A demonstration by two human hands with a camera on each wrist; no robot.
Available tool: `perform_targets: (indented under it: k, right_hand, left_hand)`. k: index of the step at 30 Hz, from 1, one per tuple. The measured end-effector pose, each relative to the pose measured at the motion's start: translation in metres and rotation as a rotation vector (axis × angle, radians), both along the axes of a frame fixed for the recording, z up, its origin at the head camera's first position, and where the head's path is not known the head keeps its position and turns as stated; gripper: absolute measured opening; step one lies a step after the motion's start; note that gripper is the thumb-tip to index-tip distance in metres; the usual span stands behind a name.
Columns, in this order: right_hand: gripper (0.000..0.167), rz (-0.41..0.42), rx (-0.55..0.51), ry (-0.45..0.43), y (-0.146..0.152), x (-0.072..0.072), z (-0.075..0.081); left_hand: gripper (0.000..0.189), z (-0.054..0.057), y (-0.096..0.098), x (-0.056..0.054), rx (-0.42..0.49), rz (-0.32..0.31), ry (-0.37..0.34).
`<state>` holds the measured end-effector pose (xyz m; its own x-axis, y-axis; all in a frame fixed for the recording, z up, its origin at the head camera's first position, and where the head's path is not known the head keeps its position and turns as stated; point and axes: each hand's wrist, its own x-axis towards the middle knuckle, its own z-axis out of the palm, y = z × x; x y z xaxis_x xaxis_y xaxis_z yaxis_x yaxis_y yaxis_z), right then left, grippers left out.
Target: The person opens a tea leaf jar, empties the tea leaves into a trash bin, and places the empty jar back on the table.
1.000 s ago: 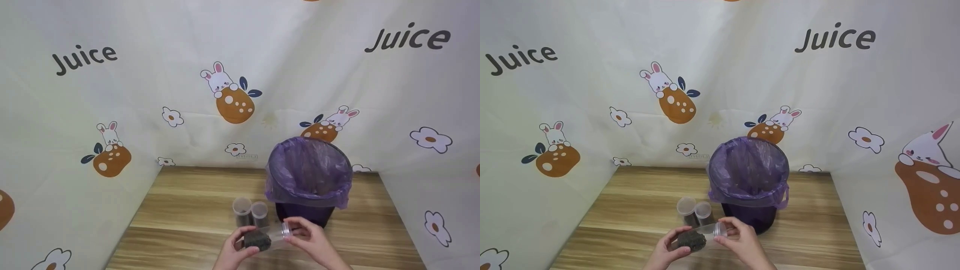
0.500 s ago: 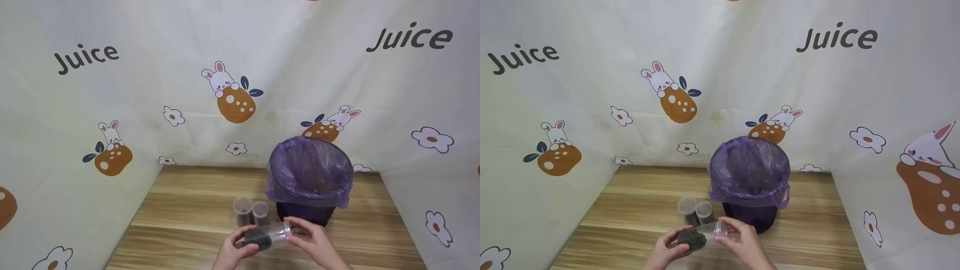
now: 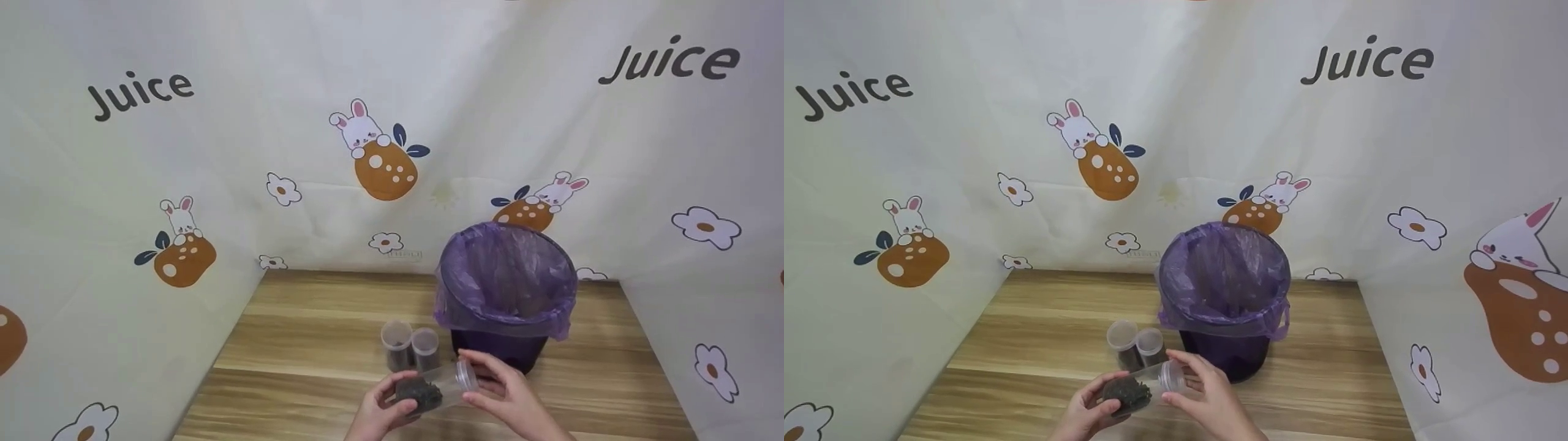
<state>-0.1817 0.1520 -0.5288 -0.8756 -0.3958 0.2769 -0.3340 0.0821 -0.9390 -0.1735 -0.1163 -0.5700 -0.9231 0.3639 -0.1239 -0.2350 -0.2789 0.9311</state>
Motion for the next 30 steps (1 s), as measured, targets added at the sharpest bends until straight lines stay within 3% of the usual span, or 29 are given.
perform_targets:
  k: [3,8,19,30]
  right_hand:
    - [0.052,-0.049,0.031,-0.062,-0.0011,0.001,0.0014]
    - [0.045,-0.114,0.052,-0.08,-0.0016,0.0031,0.0026]
    - [0.044,-0.092,-0.007,0.003,-0.001,0.0027,-0.0016]
    - [0.052,-0.042,-0.01,-0.064,0.0013,0.0038,-0.0017]
  left_hand:
    - [0.064,-0.0001,0.0,0.0005,0.006,-0.001,0.009]
    - [0.064,-0.0011,-0.0002,0.0007,0.008,-0.001,0.008]
    - [0.064,-0.0024,-0.001,0.0008,0.0,-0.018,0.003]
    - [0.064,-0.0041,-0.0015,0.0011,-0.012,-0.011,-0.007]
